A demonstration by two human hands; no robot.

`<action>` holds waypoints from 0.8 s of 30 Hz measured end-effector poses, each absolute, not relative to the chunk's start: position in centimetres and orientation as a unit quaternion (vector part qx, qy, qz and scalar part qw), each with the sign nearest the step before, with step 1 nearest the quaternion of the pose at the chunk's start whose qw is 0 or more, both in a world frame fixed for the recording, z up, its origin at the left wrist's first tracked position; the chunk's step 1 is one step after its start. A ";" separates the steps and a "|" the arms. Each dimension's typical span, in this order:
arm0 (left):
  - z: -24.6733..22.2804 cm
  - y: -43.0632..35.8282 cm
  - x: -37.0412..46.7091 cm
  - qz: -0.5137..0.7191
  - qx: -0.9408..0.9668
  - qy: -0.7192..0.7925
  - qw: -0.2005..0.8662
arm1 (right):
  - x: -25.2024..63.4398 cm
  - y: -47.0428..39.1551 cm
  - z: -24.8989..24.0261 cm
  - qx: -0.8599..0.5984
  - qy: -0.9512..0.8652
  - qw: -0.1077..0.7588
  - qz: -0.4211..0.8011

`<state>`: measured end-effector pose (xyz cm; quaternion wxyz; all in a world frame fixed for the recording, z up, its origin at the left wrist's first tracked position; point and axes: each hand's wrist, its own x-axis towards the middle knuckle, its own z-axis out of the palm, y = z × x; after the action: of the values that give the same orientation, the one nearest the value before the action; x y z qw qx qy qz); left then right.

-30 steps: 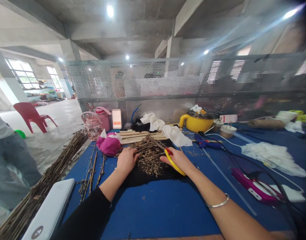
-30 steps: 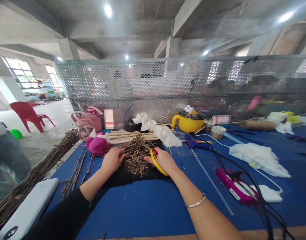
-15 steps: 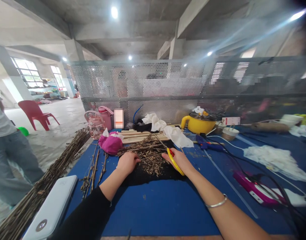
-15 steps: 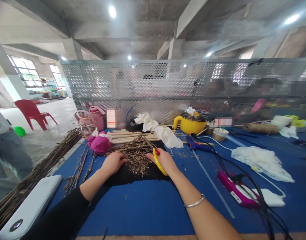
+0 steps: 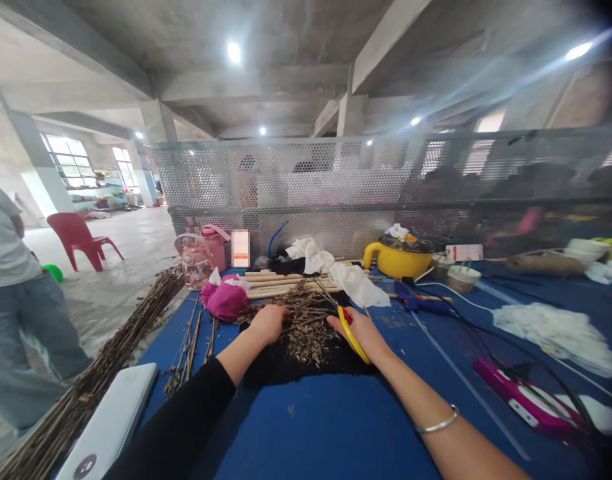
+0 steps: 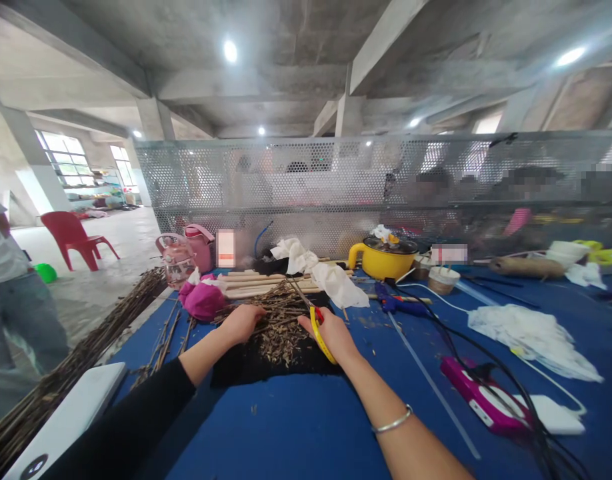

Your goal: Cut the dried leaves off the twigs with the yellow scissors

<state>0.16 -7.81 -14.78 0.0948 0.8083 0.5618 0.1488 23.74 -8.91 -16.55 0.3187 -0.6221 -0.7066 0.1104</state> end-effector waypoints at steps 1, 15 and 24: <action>-15.0 -7.2 0.3 0.153 0.809 0.560 0.095 | 23.8 -8.9 -16.6 -0.622 -0.707 0.319 0.110; -15.0 -6.4 1.5 0.137 0.799 0.583 0.057 | 23.7 -8.7 -16.6 -0.633 -0.703 0.294 0.137; -13.5 -6.7 1.4 0.130 0.825 0.540 0.106 | 23.9 -8.6 -16.8 -0.633 -0.705 0.297 0.122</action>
<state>1.39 -6.72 -13.51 0.1059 0.8247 0.5401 0.1299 23.94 -8.64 -16.79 0.2966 -0.6329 -0.7047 0.1222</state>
